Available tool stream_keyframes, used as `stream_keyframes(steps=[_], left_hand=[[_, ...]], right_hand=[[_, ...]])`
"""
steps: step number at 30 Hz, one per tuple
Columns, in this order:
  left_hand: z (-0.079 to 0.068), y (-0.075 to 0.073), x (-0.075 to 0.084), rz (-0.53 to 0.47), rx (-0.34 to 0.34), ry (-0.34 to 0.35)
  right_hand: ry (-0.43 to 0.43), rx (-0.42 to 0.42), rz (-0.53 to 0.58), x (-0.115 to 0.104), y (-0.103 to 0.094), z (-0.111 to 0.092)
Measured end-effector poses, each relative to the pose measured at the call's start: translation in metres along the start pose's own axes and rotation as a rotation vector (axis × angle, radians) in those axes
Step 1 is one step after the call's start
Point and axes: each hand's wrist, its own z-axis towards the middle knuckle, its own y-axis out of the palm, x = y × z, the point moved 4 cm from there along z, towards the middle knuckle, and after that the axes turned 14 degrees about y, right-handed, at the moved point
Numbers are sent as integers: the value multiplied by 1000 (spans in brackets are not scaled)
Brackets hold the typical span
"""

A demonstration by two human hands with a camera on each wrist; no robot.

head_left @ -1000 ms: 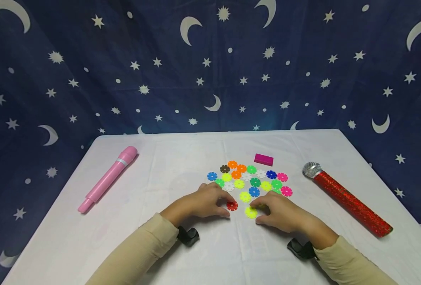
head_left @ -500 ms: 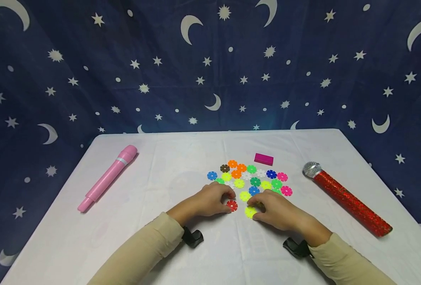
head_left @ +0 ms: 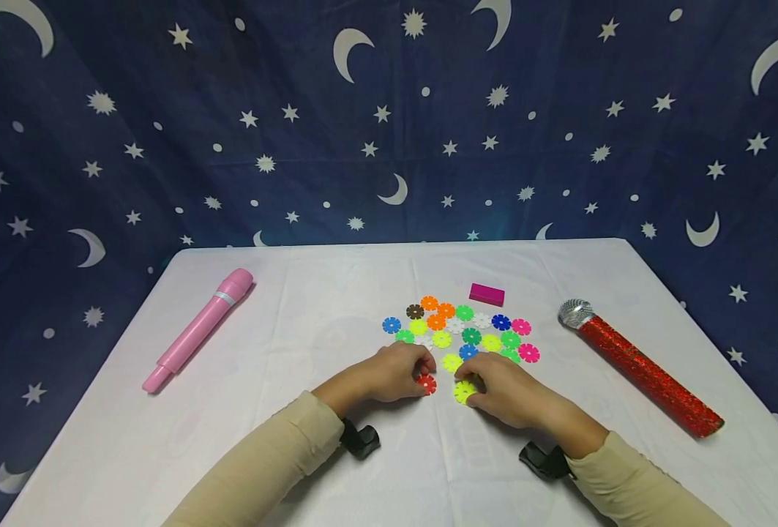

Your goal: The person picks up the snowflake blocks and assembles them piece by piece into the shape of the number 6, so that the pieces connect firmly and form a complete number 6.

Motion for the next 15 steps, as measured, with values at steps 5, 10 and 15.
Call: stream_keyframes(steps=[5, 10, 15], left_hand=[[-5, 0, -1, 2, -12, -1], [-12, -1, -3, 24, 7, 29], [-22, -3, -5, -43, 52, 42]], right_hand=[[-10, 12, 15, 0, -1, -1], [-6, -5, 48, 2, -1, -1], [2, -25, 72, 3, -3, -1]])
